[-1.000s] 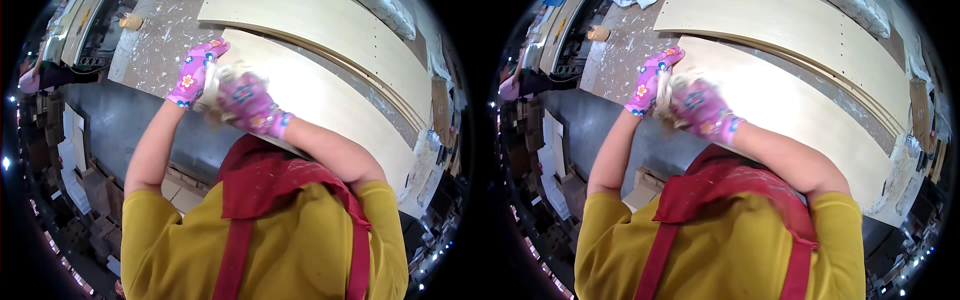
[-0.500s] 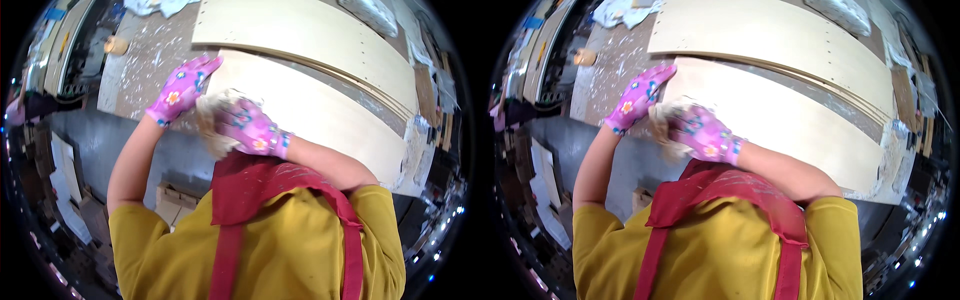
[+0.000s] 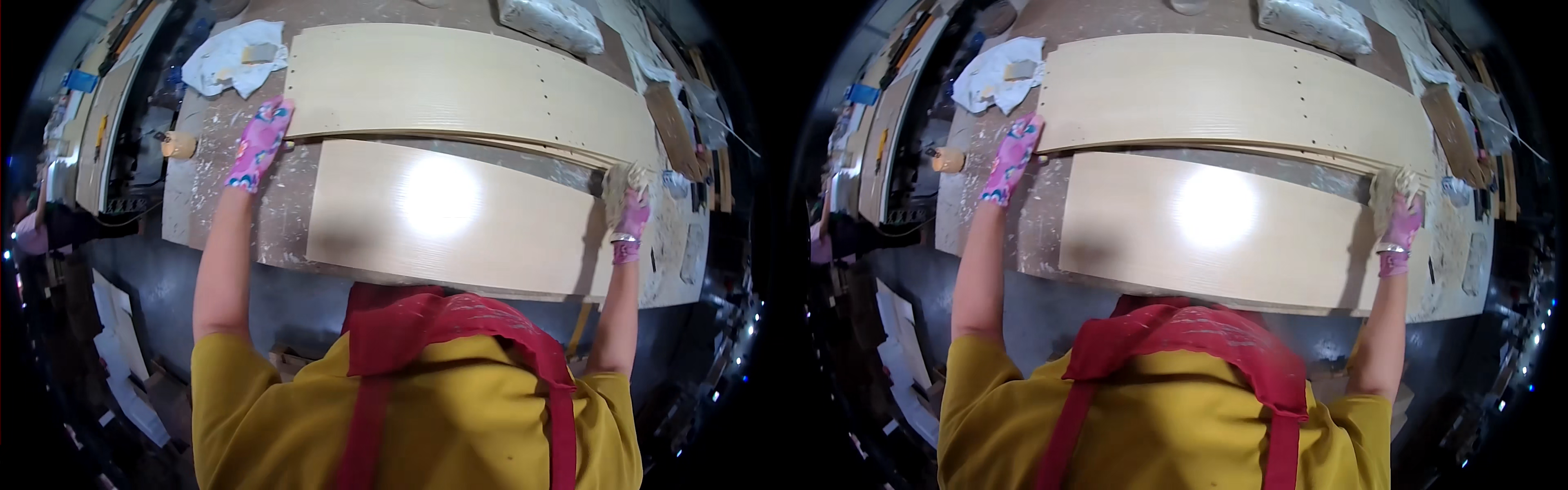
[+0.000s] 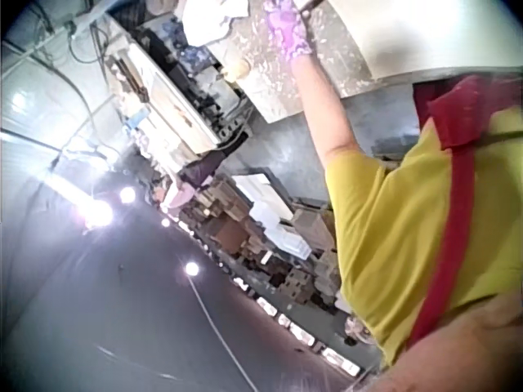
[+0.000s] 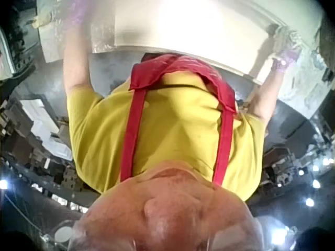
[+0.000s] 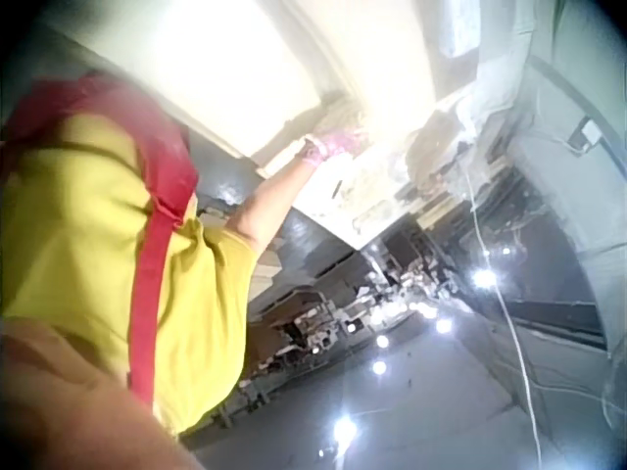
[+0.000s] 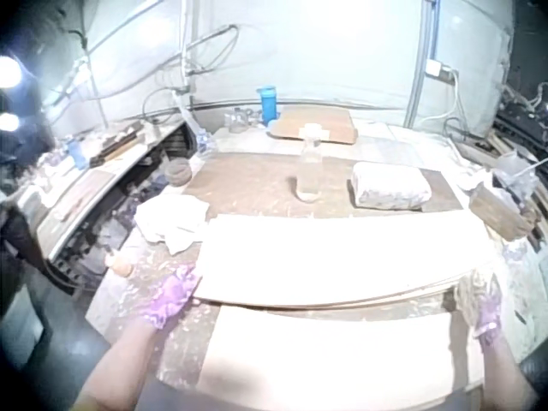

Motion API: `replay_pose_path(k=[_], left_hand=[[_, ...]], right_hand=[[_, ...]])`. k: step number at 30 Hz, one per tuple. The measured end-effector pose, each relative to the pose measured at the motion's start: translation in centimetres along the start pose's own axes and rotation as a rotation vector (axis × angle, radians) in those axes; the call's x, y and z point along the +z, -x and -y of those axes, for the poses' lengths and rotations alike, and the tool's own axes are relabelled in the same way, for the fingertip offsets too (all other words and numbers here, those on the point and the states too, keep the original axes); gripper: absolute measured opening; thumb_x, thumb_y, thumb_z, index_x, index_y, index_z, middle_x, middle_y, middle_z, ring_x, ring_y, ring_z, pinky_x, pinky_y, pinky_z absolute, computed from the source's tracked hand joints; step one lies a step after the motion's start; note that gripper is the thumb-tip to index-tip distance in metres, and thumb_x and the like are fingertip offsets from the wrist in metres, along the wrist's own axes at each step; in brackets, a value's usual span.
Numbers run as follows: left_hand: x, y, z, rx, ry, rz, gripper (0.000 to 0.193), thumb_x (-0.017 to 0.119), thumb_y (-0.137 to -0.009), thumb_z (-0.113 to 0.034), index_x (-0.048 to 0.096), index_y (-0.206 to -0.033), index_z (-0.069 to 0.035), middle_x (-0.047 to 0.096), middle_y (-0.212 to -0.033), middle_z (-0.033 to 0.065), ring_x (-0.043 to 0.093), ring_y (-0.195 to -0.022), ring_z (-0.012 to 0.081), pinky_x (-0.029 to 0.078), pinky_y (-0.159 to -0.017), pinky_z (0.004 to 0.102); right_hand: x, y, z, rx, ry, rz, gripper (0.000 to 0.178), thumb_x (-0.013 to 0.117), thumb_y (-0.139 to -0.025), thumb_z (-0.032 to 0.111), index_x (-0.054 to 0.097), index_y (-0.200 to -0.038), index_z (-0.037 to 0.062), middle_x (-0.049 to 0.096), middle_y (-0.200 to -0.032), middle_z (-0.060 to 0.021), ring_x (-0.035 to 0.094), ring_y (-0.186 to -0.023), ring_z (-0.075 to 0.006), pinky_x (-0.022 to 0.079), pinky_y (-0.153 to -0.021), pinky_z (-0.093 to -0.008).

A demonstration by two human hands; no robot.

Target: The person wipes multiple light-colored wooden panels on a workbench using a cloth. They pour liquid from a bottle onto the cloth and repeatedly wipe the panels' surfaces and edges. The person also stacks and repositions the panels during the process.

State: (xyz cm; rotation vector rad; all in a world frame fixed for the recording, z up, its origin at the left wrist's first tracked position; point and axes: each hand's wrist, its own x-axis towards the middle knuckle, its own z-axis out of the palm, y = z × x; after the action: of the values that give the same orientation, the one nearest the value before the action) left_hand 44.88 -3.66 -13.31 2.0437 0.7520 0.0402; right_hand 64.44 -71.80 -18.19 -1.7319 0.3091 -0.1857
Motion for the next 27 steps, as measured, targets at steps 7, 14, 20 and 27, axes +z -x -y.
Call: replay_pose_path(k=[7,14,20,27], left_hand=[[2.6,-0.1,-0.8,0.227,-0.194,-0.143,0.069,0.053,-0.095,-0.039,0.03,-0.143,0.005,0.049,-0.135,0.0265,0.049,-0.125,0.0362,0.037,-0.103,0.0372],[2.2,-0.4,-0.7,0.2,-0.159,-0.072,0.071,0.05,-0.096,-0.041,0.025,-0.147,0.002,0.044,-0.14,0.0252,0.044,-0.13,0.0331,0.034,-0.107,0.0365],[2.9,0.1,-1.3,0.157,-0.203,-0.1,0.073,0.051,-0.095,-0.044,0.025,-0.147,0.001,0.041,-0.142,0.0269,0.042,-0.13,0.0397,0.036,-0.106,0.0415],[3.1,-0.3,-0.2,0.165,-0.134,-0.1,0.071,0.05,-0.096,-0.04,0.024,-0.147,0.001,0.038,-0.143,0.0272,0.043,-0.129,0.0395,0.037,-0.106,0.0403]], right_hand=[[24.4,11.2,9.2,-1.13,1.085,0.473,0.048,0.066,-0.076,0.02,0.056,-0.119,0.0031,0.06,-0.11,-0.0191,0.057,-0.098,-0.0377,0.044,-0.088,-0.0481],[37.5,23.5,11.5,-1.381,0.532,0.956,0.022,0.071,-0.068,0.022,0.061,-0.084,0.0102,0.058,-0.081,-0.0099,0.06,-0.078,-0.0305,0.048,-0.067,-0.0439],[27.4,15.3,11.1,-1.128,0.816,0.842,0.028,0.072,-0.069,0.018,0.062,-0.093,0.0064,0.06,-0.096,-0.012,0.059,-0.089,-0.0291,0.049,-0.077,-0.0421],[36.2,22.9,13.6,-1.254,0.757,0.972,0.03,0.069,-0.067,0.014,0.058,-0.095,0.0099,0.06,-0.095,-0.0082,0.061,-0.086,-0.0264,0.051,-0.073,-0.0421]])
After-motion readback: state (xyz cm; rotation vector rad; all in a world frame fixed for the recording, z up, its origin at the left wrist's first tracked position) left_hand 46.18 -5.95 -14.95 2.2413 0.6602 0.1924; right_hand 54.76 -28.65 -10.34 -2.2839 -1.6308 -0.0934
